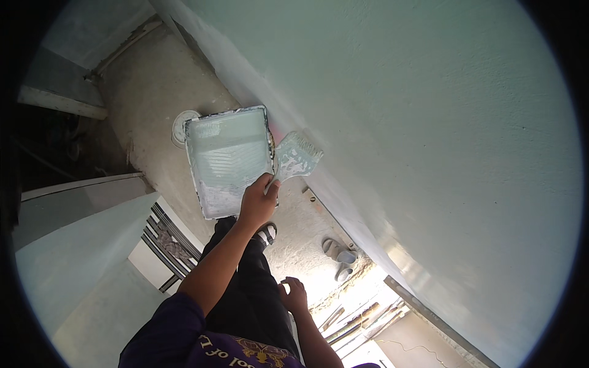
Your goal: Applying paint or putty to a wall using a scraper tool.
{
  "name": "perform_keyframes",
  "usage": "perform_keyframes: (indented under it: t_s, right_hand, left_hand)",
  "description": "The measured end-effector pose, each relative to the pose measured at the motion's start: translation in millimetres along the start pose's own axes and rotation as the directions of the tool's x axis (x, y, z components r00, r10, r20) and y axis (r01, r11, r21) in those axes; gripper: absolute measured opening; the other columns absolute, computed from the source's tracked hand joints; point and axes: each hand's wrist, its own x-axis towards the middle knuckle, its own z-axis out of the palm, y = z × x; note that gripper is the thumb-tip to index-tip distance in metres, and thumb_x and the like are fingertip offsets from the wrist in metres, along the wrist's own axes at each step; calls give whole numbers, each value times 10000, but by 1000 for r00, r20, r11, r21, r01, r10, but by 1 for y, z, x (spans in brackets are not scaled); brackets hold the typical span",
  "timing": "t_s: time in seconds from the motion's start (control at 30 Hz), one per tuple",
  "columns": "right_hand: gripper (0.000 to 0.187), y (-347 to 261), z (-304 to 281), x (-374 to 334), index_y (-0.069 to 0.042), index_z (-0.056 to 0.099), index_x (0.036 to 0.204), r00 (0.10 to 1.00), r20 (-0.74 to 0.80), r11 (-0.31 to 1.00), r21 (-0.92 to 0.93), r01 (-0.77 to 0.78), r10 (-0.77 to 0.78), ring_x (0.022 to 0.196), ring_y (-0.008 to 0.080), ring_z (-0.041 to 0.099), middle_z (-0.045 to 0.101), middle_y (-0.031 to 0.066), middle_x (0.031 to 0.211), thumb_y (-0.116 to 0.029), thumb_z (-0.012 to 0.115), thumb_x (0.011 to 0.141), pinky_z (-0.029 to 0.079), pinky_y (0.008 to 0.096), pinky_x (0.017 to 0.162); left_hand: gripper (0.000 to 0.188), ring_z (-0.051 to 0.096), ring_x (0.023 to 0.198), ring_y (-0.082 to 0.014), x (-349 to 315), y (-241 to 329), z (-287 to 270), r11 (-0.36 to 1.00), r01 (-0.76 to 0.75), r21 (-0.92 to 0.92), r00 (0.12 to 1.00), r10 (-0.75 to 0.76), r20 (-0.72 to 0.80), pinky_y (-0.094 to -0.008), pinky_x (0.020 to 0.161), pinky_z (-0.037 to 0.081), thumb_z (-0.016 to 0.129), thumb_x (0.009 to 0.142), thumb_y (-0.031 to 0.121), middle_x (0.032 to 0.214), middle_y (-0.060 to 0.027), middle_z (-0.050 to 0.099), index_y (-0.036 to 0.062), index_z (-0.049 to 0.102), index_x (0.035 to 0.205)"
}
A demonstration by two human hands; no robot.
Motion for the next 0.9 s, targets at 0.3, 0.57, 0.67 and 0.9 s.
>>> perform_keyframes:
  t_s: [0.3, 0.57, 0.67, 0.9]
  right_hand:
    - [174, 3, 3, 0, -79, 619, 913, 1000, -26, 1000, 11, 1, -1, 996, 330, 555, 609, 141, 1018, -206, 625, 794, 441, 413, 864]
    - [179, -5, 9, 1, -81, 616, 906, 1000, -7, 1000, 13, -3, 3, 1003, 328, 549, 607, 136, 1014, -211, 634, 783, 441, 409, 862]
    - [176, -3, 7, 1, -81, 618, 906, 999, -36, 1000, 11, -19, 19, 1001, 329, 550, 607, 136, 1015, -204, 634, 781, 443, 409, 860]
    - [157, -1, 13, -2, -81, 625, 898, 999, -20, 999, 26, -42, 42, 1032, 334, 539, 597, 146, 1054, -185, 629, 781, 428, 417, 888]
  left_hand:
    - [191, 573, 676, -420, 0, 34, 5, 993, -112, -49, 990, 115, 79, -450, 569, 433, 538, 864, 202, 722, -217, 587, 14, 509, 847]
    - [190, 562, 646, -416, 11, 13, 2, 990, -55, 131, 998, 58, -25, -451, 553, 423, 542, 864, 213, 692, -204, 579, 30, 507, 825]
    - [204, 572, 663, -411, 3, 49, 0, 991, -131, 24, 991, 130, 35, -461, 569, 430, 539, 866, 231, 701, -199, 590, 32, 515, 831]
    - [223, 580, 700, -411, 6, 20, -10, 993, -15, 116, 1000, 12, 26, -474, 599, 439, 535, 869, 251, 737, -204, 604, 28, 532, 857]
